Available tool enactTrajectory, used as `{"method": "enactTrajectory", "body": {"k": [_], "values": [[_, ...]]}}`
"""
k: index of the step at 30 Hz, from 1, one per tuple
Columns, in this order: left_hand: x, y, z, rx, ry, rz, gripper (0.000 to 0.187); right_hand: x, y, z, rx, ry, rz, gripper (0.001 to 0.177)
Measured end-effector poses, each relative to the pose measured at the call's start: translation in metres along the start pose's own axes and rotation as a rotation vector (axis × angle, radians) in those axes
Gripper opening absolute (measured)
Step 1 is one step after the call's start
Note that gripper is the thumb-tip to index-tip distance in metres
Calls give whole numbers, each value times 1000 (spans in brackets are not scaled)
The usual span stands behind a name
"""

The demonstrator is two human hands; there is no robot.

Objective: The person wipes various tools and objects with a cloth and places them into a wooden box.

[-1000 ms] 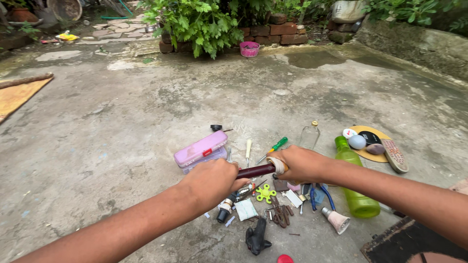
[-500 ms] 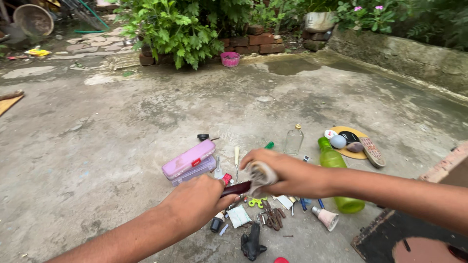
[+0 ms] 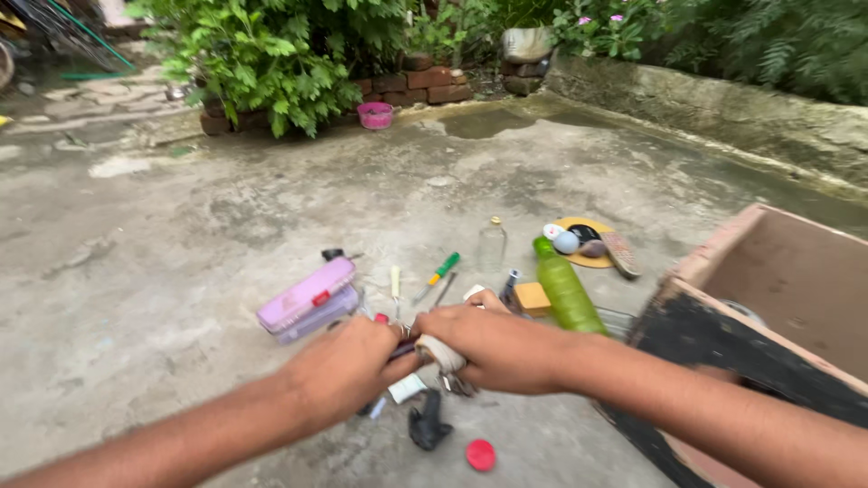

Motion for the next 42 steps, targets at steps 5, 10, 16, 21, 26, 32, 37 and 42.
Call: {"method": "enactTrajectory", "body": {"k": [5, 10, 16, 21, 26, 32, 37, 42], "values": [[-13, 2, 35, 15, -20, -3, 41, -39, 19, -19, -1, -26, 54, 34], [-16, 2, 69, -76, -145, 137, 36, -68, 33, -24, -97, -17, 115, 34], [-10, -4, 86, -47, -47, 34, 46, -98, 37, 8, -273, 65, 96, 32], [0, -3, 88, -68, 42, -20, 49, -121, 65, 55, -216, -66, 197, 36], [4, -3, 88, -4, 15, 32, 53, -145, 96, 62, -145, -281, 422, 36], [-4, 0, 121, -47, -60, 161, 38, -132, 66, -18, 61, -52, 529, 41], [-36, 26, 148, -166, -81, 207, 30, -151, 69, -35, -103, 3, 543, 42], [-66, 42, 161, -124, -13, 179, 29, -199, 100, -19, -243, 101, 521, 46]]}}
Point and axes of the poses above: each hand's wrist, its own x-axis towards the middle knuckle, its own y-axis out of the back of the hand, z = x × y, the point moved 8 cm from there along x, towards the middle knuckle, and after that the axes turned 8 degrees about x, right-handed, at the moved point
